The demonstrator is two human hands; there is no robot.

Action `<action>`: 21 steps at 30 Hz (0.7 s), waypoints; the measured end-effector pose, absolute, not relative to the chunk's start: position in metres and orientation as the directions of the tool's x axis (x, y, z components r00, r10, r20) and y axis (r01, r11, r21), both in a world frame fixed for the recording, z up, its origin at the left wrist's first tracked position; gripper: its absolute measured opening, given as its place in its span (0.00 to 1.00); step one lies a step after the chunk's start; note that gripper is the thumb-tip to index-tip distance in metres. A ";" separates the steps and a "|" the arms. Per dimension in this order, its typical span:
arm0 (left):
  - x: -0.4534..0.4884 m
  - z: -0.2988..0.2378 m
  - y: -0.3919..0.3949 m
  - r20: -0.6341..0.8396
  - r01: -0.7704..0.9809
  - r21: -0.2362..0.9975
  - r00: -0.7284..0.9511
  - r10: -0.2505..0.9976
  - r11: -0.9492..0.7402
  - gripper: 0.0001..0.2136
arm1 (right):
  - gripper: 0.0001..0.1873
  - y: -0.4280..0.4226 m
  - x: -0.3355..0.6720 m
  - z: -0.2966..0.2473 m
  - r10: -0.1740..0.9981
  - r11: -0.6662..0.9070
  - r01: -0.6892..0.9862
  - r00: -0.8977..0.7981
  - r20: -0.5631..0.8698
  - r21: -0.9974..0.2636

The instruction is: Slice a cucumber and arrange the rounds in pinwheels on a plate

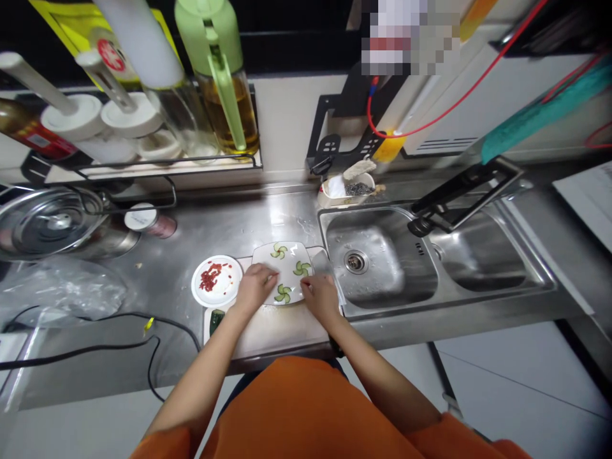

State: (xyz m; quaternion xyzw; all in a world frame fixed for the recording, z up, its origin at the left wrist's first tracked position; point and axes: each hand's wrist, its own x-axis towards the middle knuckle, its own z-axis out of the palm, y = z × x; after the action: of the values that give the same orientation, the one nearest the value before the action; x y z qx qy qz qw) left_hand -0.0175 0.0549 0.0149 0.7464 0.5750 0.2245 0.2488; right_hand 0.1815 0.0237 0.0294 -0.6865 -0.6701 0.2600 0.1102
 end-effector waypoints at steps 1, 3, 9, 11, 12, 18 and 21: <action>-0.007 0.012 0.057 0.044 0.738 0.623 0.298 0.954 -0.259 0.08 | 0.11 0.025 0.183 0.028 0.980 -0.075 0.862 -0.029 -0.197 -0.501; 0.011 0.008 0.061 0.032 0.731 0.604 0.375 0.926 -0.317 0.07 | 0.12 0.030 0.187 0.024 0.985 -0.064 0.861 -0.026 -0.170 -0.505; 0.034 -0.002 0.074 0.047 0.700 0.572 0.491 0.870 -0.426 0.07 | 0.13 0.041 0.193 0.021 0.986 -0.078 0.863 -0.007 -0.165 -0.499; 0.035 -0.003 0.078 0.043 0.687 0.572 0.520 0.853 -0.448 0.07 | 0.12 0.043 0.194 0.022 0.984 -0.083 0.872 -0.007 -0.181 -0.483; 0.035 -0.003 0.079 0.037 0.681 0.572 0.537 0.843 -0.458 0.07 | 0.12 0.043 0.194 0.023 0.982 -0.083 0.877 -0.008 -0.187 -0.473; 0.036 -0.002 0.083 0.013 0.656 0.551 0.610 0.792 -0.515 0.07 | 0.11 0.044 0.196 0.025 0.971 -0.101 0.902 -0.003 -0.241 -0.420; 0.036 -0.004 0.082 0.025 0.652 0.556 0.607 0.794 -0.516 0.07 | 0.11 0.044 0.196 0.025 0.968 -0.090 0.908 -0.017 -0.251 -0.409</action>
State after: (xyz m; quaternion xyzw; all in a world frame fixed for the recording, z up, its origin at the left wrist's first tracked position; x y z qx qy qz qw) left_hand 0.0363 0.0818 -0.0042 0.8593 0.4206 0.1395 0.2555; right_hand 0.1962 0.0444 0.0247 -0.6982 -0.6717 0.2396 0.0626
